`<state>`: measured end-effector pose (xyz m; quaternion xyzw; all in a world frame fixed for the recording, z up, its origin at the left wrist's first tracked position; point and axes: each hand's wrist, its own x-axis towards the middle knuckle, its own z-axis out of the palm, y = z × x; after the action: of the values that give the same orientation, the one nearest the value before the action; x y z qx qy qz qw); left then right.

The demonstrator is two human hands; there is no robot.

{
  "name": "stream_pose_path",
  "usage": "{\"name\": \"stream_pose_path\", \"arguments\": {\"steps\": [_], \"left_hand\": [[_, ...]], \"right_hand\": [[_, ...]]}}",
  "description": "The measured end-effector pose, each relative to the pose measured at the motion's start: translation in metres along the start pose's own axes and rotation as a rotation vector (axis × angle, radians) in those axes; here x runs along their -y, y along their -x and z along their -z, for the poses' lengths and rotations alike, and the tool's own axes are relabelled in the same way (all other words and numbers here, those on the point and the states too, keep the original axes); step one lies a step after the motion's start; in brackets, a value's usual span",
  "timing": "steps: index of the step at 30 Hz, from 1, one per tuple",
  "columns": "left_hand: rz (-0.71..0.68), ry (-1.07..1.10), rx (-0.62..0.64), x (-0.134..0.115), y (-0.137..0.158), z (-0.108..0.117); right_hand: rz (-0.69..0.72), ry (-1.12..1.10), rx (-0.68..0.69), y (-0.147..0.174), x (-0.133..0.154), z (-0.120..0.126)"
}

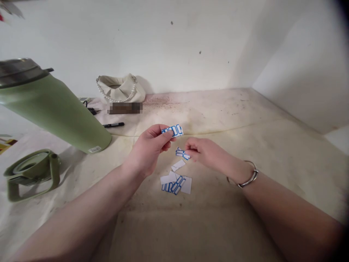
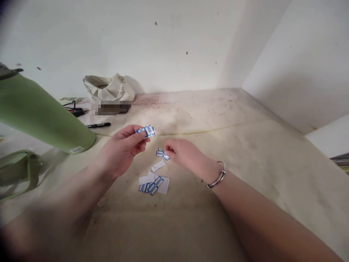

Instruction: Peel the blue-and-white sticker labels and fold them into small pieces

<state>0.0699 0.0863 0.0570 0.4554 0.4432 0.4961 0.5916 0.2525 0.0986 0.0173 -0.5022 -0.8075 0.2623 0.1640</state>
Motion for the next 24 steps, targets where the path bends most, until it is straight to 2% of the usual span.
{"name": "stream_pose_path", "arguments": {"steps": [8,15,24], "left_hand": [[-0.013,-0.012,-0.005,0.001,-0.001,0.002],[0.011,-0.042,0.006,0.003,-0.002,0.002],[0.027,-0.069,0.004,0.004,0.0,0.0]], "right_hand": [[0.008,-0.04,-0.034,0.006,0.0,0.015],[-0.015,-0.314,0.031,0.018,0.019,0.035],[-0.025,-0.298,0.041,0.015,0.012,0.03]]}}
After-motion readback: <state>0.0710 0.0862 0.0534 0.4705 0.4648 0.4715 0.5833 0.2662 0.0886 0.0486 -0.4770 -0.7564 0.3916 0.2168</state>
